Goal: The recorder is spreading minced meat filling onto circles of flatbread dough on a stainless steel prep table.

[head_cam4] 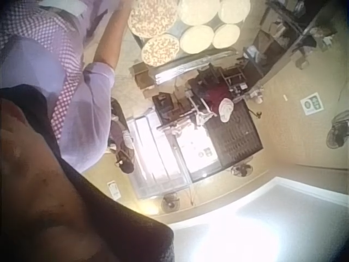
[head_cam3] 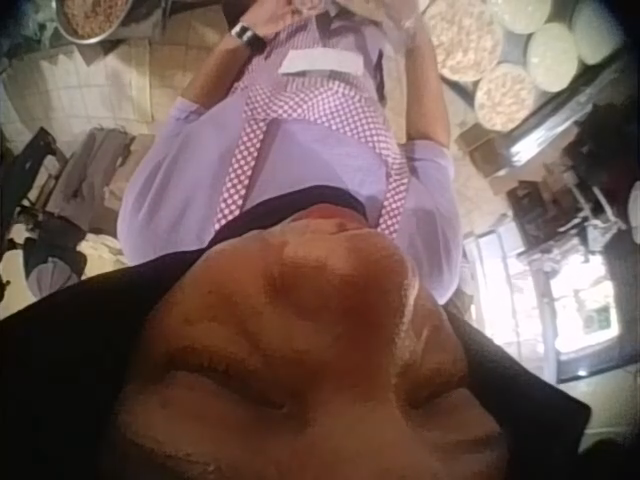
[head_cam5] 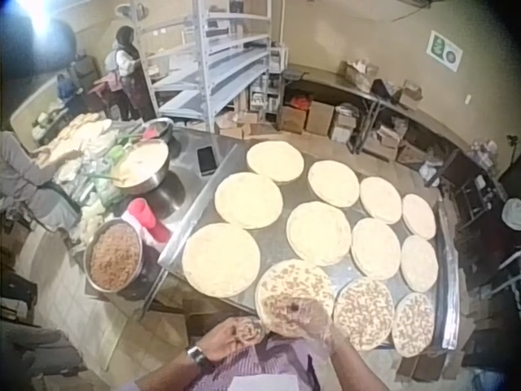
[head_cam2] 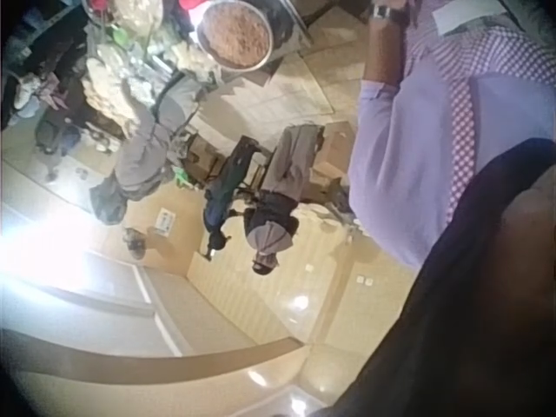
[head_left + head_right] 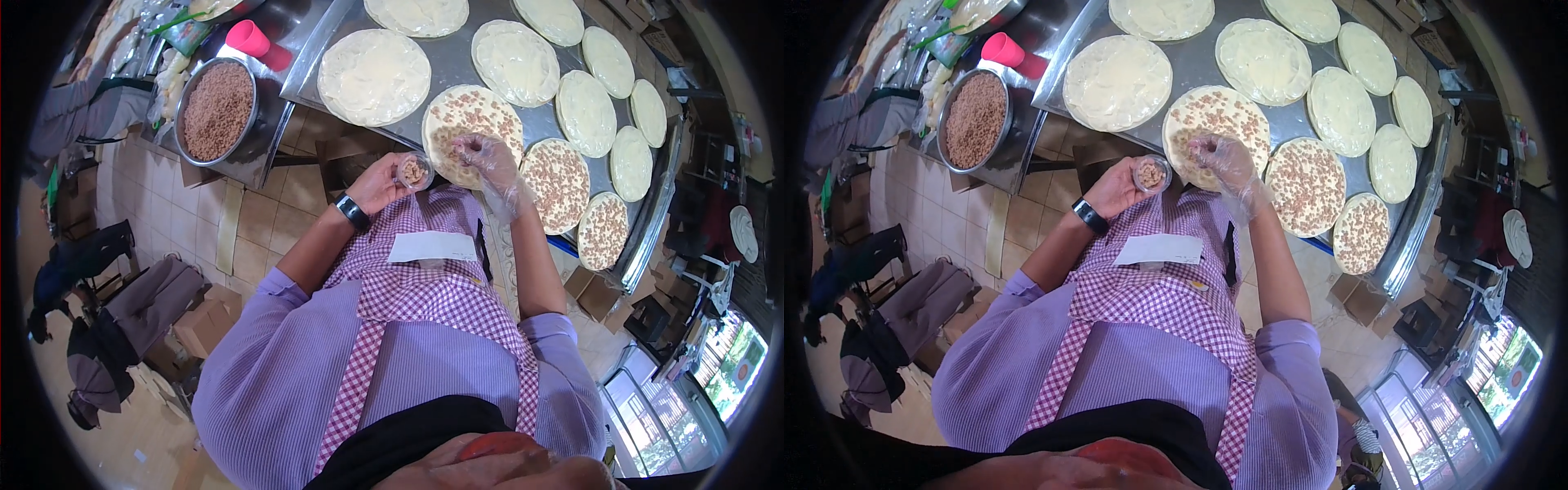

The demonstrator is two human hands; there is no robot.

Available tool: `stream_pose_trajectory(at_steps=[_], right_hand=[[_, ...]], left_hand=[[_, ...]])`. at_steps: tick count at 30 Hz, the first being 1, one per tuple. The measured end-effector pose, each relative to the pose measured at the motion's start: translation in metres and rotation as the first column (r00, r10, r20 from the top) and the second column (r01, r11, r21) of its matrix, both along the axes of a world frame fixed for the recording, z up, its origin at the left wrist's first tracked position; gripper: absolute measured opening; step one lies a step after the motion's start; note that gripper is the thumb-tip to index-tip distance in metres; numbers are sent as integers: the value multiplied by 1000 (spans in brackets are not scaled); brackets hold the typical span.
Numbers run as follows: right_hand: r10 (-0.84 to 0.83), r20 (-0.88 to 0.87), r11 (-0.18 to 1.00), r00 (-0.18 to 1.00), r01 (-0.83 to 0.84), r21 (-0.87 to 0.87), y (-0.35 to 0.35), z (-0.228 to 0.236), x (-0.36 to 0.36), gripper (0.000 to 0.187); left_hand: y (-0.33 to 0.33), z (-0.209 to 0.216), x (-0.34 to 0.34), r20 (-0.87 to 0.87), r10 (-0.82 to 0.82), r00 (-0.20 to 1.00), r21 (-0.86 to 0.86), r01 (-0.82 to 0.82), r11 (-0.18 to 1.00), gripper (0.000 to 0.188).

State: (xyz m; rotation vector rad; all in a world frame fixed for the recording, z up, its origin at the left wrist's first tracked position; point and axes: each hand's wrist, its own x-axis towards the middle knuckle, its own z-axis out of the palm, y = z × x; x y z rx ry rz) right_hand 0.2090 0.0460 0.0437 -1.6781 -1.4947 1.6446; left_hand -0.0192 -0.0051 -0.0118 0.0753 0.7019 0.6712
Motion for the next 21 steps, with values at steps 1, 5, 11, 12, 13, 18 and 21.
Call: stream_pose_trajectory(at_steps=[1,5,11,12,13,18,21], right_hand=[[1,-1,1000,1000,-1,-1,-1,-1,-2,24],[72,21,995,997,-73,61,-3,-12,-8,26],[63,90,993,994,-71,91,-2,-16,-15,23],[44,76,995,996,-50,81,-2,-15,-17,22],[45,76,995,996,-51,80,-1,-12,-19,22],[83,104,987,991,-96,128,7,-11,-23,25],[110,180,976,977,-141,169,15,-9,-28,24]], left_hand=[[-1,-2,0,55,-10,998,-10,10,1000,35],[1,-3,6,106,69,992,-42,-65,997,36],[4,2,4,81,87,993,-41,-84,996,36],[4,3,2,89,92,992,-45,-88,995,36],[4,3,2,96,97,991,-49,-93,995,36],[5,2,0,130,107,986,-45,-102,994,36],[6,5,1,120,106,987,-46,-101,994,37]])
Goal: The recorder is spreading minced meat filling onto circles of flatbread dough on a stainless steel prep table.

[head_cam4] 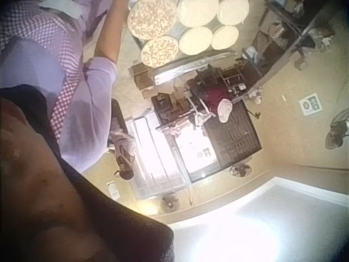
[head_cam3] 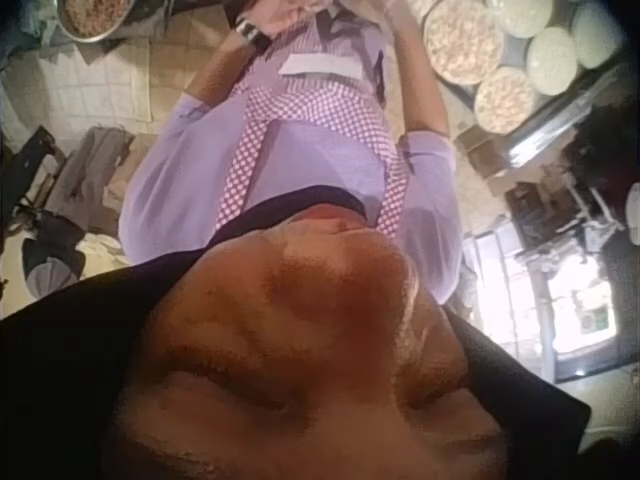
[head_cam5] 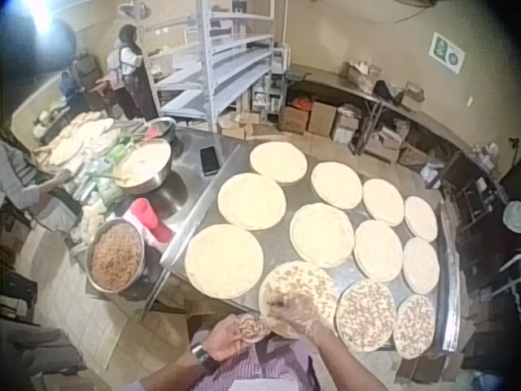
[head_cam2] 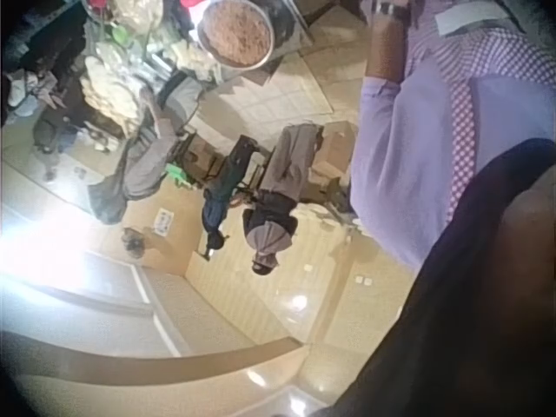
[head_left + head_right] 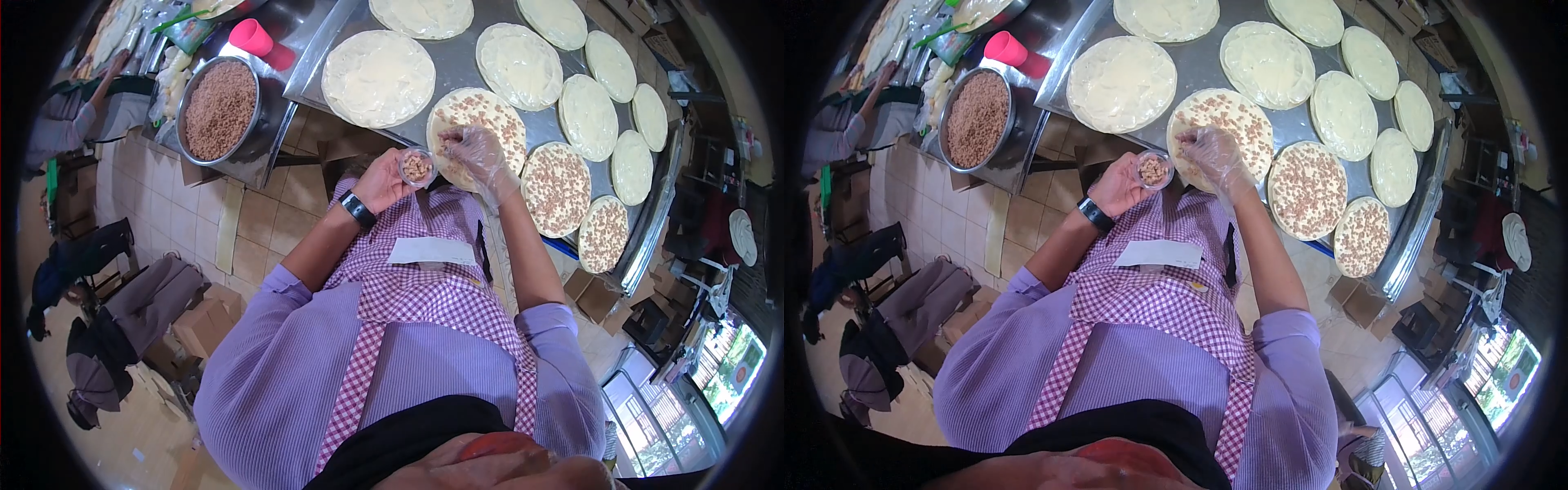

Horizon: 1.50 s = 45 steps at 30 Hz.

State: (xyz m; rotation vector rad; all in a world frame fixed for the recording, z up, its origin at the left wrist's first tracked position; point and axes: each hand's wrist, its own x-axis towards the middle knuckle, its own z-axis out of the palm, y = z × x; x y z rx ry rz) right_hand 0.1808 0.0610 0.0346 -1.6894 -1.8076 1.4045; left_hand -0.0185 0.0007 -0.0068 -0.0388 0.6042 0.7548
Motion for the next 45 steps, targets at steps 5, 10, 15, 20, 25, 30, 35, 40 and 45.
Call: stream_pose_trajectory(at_steps=[5,10,15,20,25,30,35,40,45], right_hand=[[-24,17,994,1000,22,106,10,-1,-9,23],[17,29,975,999,-23,222,21,-5,-10,22],[25,154,988,988,-48,148,28,-1,-11,22],[110,260,955,959,-175,241,28,3,-10,24],[184,457,871,870,-360,335,37,-8,-1,22],[58,248,904,967,-156,397,55,-11,4,19],[32,176,908,984,-102,407,70,-23,16,16],[50,338,885,940,-199,422,77,-13,20,18],[4,504,719,864,-352,599,76,-23,36,17]], left_hand=[[1,3,0,-9,-6,1000,-7,6,1000,38],[0,0,-1,-25,-7,1000,-5,7,1000,39],[1,-4,-1,17,4,1000,-17,-4,1000,37],[0,-7,-2,28,8,1000,-35,-7,999,36],[1,-11,-2,61,17,998,-29,-15,999,37],[1,-10,-1,6,-9,1000,-8,9,1000,37],[3,-8,-1,-57,-31,998,15,32,999,39],[2,-9,-9,-56,27,998,55,-24,998,36],[5,-6,-11,2,54,999,59,-54,997,38]])
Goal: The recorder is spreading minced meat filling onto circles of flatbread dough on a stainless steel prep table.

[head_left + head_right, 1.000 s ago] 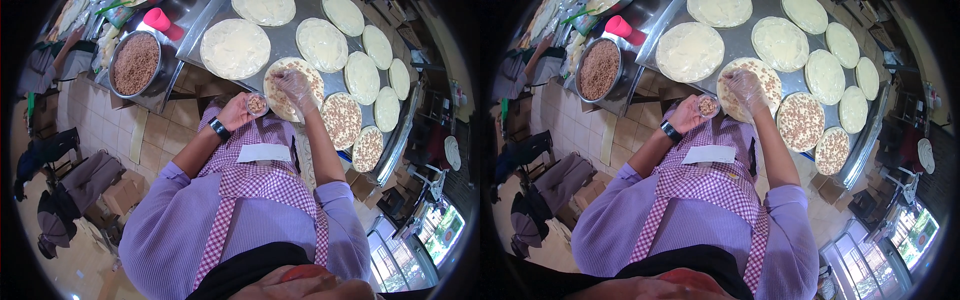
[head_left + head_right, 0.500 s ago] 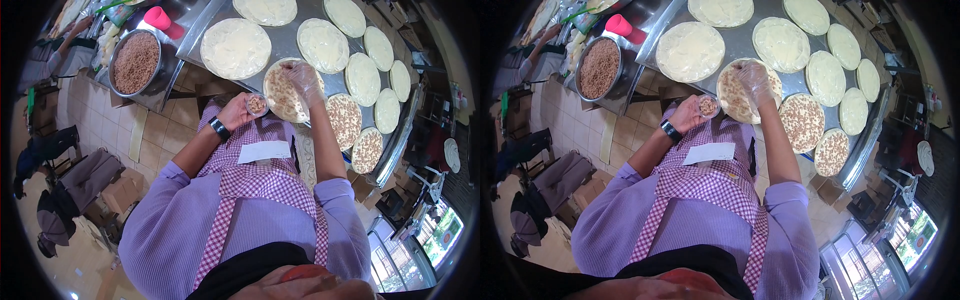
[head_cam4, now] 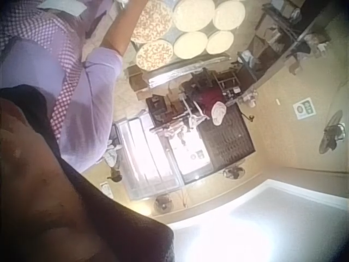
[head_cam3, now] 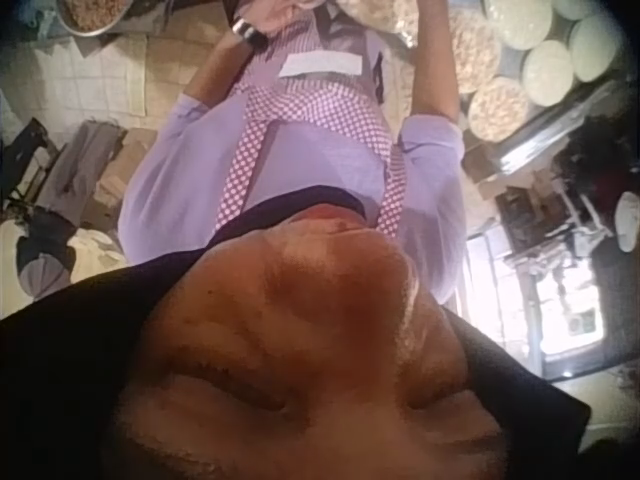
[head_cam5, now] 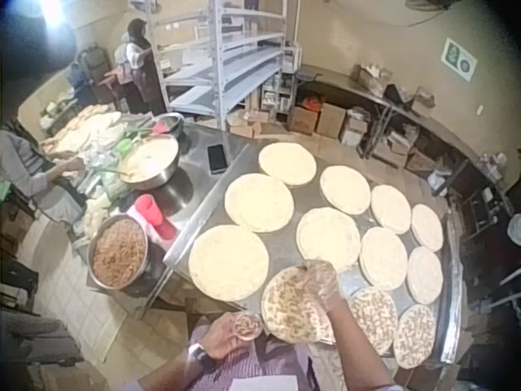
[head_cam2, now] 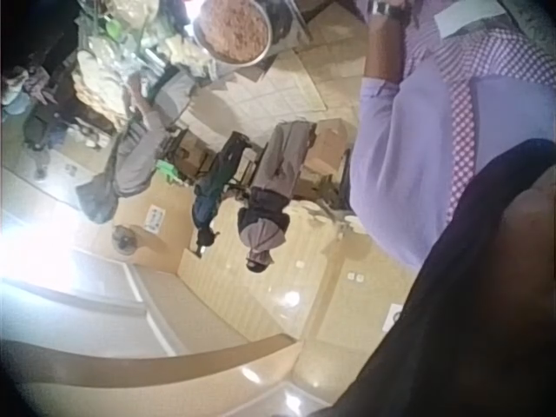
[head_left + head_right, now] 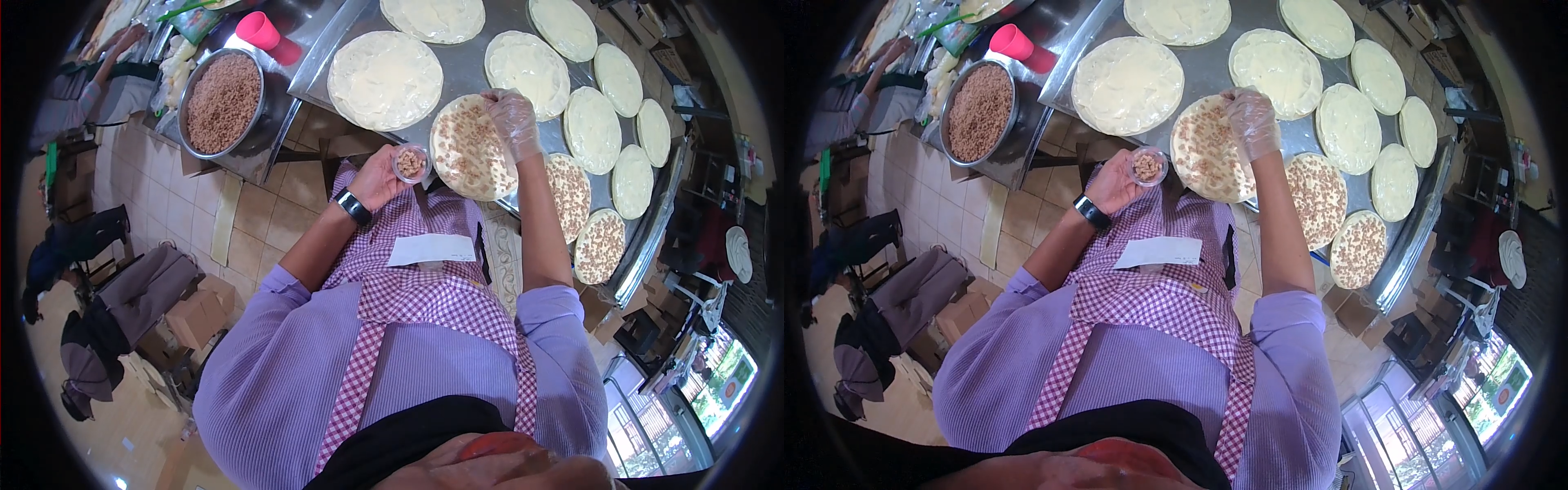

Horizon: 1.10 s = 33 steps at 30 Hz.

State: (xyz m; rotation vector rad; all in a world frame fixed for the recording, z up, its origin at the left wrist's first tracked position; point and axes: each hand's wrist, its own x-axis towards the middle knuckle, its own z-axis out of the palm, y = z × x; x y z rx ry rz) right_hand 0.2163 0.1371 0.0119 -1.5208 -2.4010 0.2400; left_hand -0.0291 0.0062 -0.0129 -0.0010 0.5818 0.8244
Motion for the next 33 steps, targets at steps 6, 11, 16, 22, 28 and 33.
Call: stream_pose_trajectory(at_steps=[6,11,16,22,28,33], right_hand=[[-34,193,999,981,31,20,-3,-1,14,19],[-55,417,992,907,3,125,-14,6,11,18],[-43,566,973,823,-94,211,-19,6,-3,18],[-25,418,985,908,-48,163,-9,-15,-4,21],[-40,75,991,996,49,-127,-11,-8,-17,16],[-71,-48,995,996,67,-77,-11,-7,-27,14]], left_hand=[[6,12,4,-75,29,997,15,-28,999,41],[8,12,3,-111,49,993,14,-47,999,43],[8,8,1,-89,45,995,40,-42,998,44],[7,11,2,-73,30,997,61,-26,998,43],[4,9,-1,-53,62,997,58,-59,997,42],[4,9,0,-51,58,997,54,-56,997,44]])
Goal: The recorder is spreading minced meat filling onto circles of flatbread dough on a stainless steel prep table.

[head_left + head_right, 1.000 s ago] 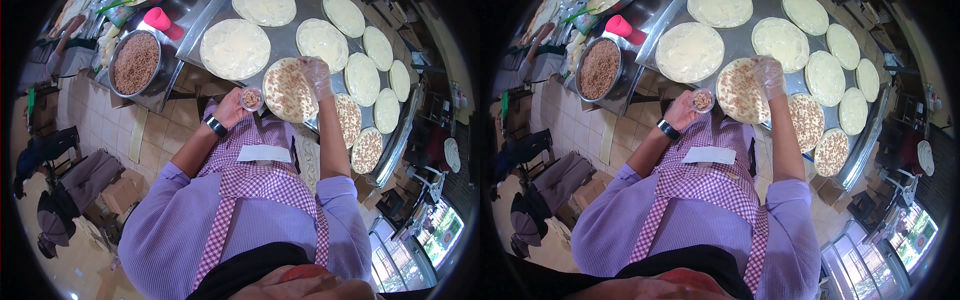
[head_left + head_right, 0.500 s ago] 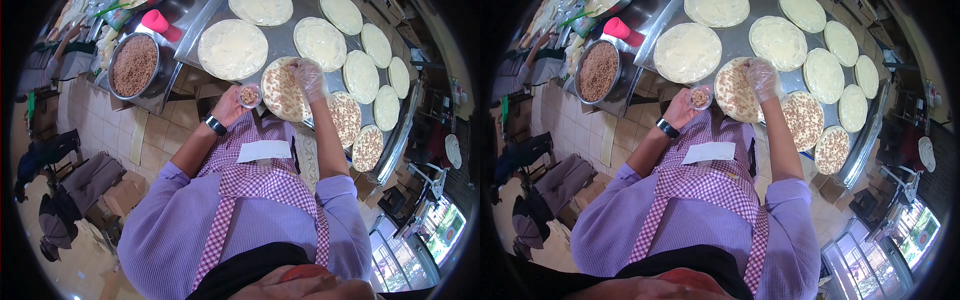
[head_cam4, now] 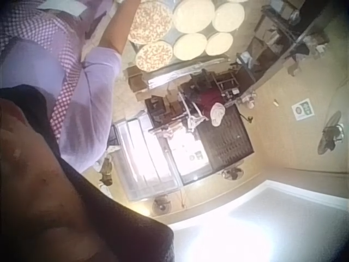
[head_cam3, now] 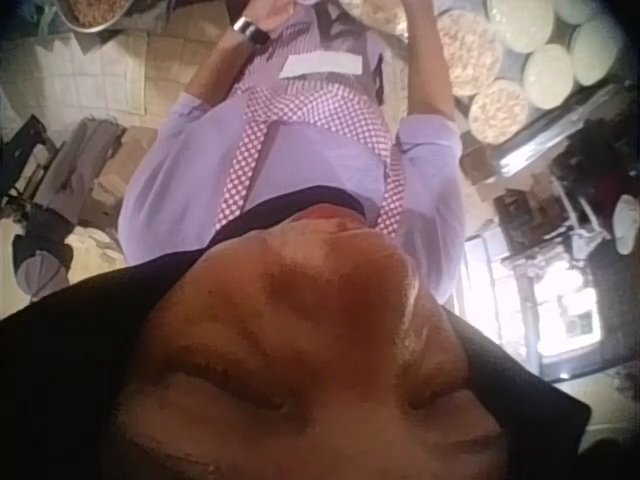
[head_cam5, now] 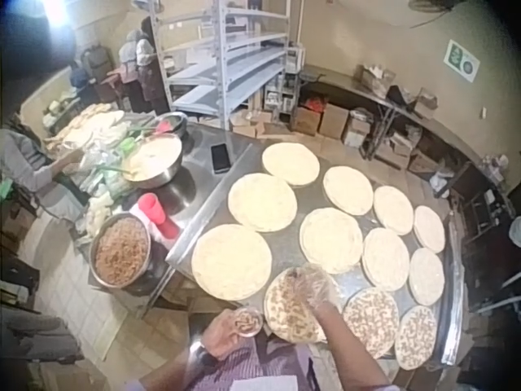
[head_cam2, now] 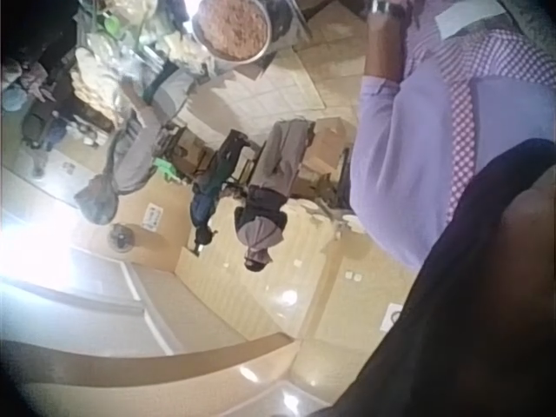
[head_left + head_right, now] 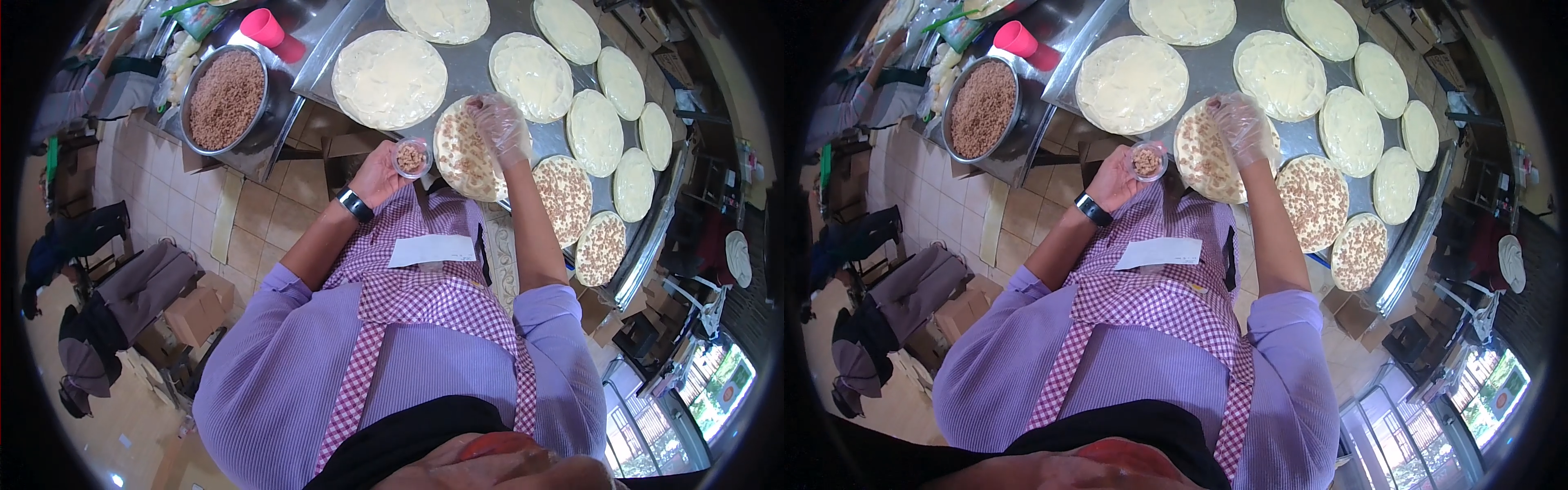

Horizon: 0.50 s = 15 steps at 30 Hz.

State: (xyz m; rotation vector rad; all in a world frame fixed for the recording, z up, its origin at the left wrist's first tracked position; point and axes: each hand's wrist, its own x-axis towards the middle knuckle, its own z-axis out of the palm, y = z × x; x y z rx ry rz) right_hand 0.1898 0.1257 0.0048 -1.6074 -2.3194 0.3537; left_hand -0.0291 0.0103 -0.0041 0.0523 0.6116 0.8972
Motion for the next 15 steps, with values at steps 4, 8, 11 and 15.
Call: stream_pose_trajectory(at_steps=[4,8,11,15], right_hand=[[31,-163,998,986,-39,-44,-5,15,-13,17],[198,207,980,958,-201,-6,-6,24,-16,15],[32,25,996,999,-30,-82,-5,25,-17,13],[188,-162,979,969,-199,-52,-14,18,-26,12]], left_hand=[[-1,-3,-1,16,20,1000,-13,-20,1000,42],[-1,-3,-2,10,12,1000,-7,-12,1000,42],[-1,-4,-3,22,8,1000,-3,-8,1000,41],[-2,-6,-4,-3,16,1000,-6,-16,1000,45]])
